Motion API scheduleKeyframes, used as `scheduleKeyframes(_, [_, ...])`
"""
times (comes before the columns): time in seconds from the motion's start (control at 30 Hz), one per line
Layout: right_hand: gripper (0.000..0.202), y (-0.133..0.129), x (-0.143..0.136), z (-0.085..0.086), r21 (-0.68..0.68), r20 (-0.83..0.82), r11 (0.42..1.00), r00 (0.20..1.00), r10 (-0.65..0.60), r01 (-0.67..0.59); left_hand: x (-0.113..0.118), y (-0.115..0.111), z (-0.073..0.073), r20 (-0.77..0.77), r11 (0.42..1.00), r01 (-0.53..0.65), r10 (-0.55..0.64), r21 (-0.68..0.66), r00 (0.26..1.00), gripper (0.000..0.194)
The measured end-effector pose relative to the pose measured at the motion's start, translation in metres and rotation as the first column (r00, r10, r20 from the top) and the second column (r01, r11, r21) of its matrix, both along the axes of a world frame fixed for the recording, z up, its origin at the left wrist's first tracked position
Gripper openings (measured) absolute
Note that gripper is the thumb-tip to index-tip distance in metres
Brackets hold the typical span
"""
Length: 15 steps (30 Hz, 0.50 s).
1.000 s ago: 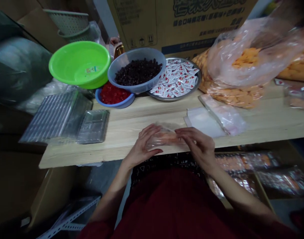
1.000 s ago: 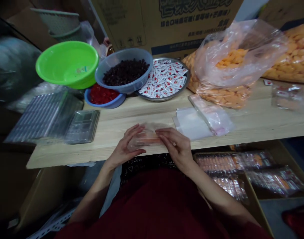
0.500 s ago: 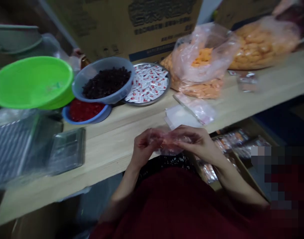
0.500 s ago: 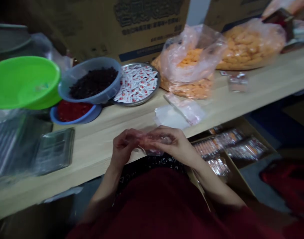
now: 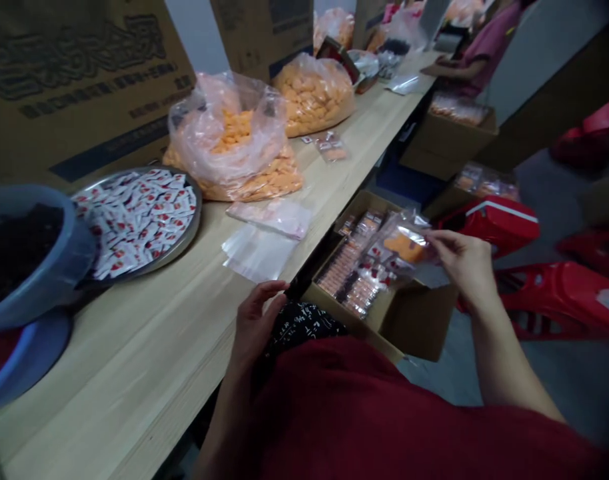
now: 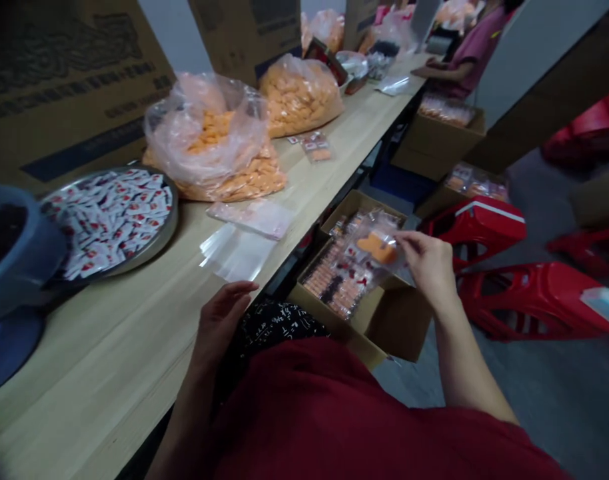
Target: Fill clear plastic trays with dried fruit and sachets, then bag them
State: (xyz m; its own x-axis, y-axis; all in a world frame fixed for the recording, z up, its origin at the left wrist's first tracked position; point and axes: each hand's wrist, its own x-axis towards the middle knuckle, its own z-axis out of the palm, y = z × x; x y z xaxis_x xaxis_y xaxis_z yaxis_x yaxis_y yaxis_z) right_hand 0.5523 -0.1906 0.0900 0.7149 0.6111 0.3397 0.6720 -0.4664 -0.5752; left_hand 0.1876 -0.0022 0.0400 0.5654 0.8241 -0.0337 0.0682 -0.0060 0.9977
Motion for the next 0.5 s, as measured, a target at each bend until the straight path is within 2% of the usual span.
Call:
scheduleKeyframes(0.07, [0.03, -0.001, 0.04, -0.023, 0.041, 0.094, 0.984, 0.98, -0.178, 0.175, -0.002, 0.0, -0.005, -0.029, 0.997, -0.06, 0.059, -0.055, 0.998, 0.023])
scheduleKeyframes(0.13, [0.033, 0.014, 0.072, -0.054, 0.059, 0.146, 0.953, 0.942, -0.302, 0.296, -0.002, -0.001, -0.011, -0.05, 0.991, -0.083, 0.079, -0.101, 0.996, 0.024])
scheduleKeyframes(0.23, [0.037, 0.054, 0.096, -0.106, -0.005, 0.089, 0.957, 0.954, -0.287, 0.288, -0.002, -0.005, -0.019, -0.092, 0.986, -0.069, 0.056, -0.148, 0.994, 0.028])
scheduleKeyframes(0.37, [0.031, 0.091, 0.085, -0.17, -0.128, -0.026, 0.977, 0.985, -0.173, 0.168, -0.006, -0.007, -0.028, -0.13, 0.98, -0.084, 0.061, -0.183, 0.99, 0.033])
scheduleKeyframes(0.43, [0.029, 0.094, 0.07, -0.193, -0.16, -0.072, 0.981, 0.989, -0.127, 0.114, -0.01, -0.006, -0.032, -0.141, 0.973, -0.104, 0.076, -0.206, 0.987, 0.034])
scheduleKeyframes(0.5, [0.031, 0.09, 0.059, -0.208, -0.175, -0.108, 0.981, 0.989, -0.102, 0.082, -0.015, -0.004, -0.036, -0.151, 0.965, -0.131, 0.098, -0.227, 0.984, 0.035])
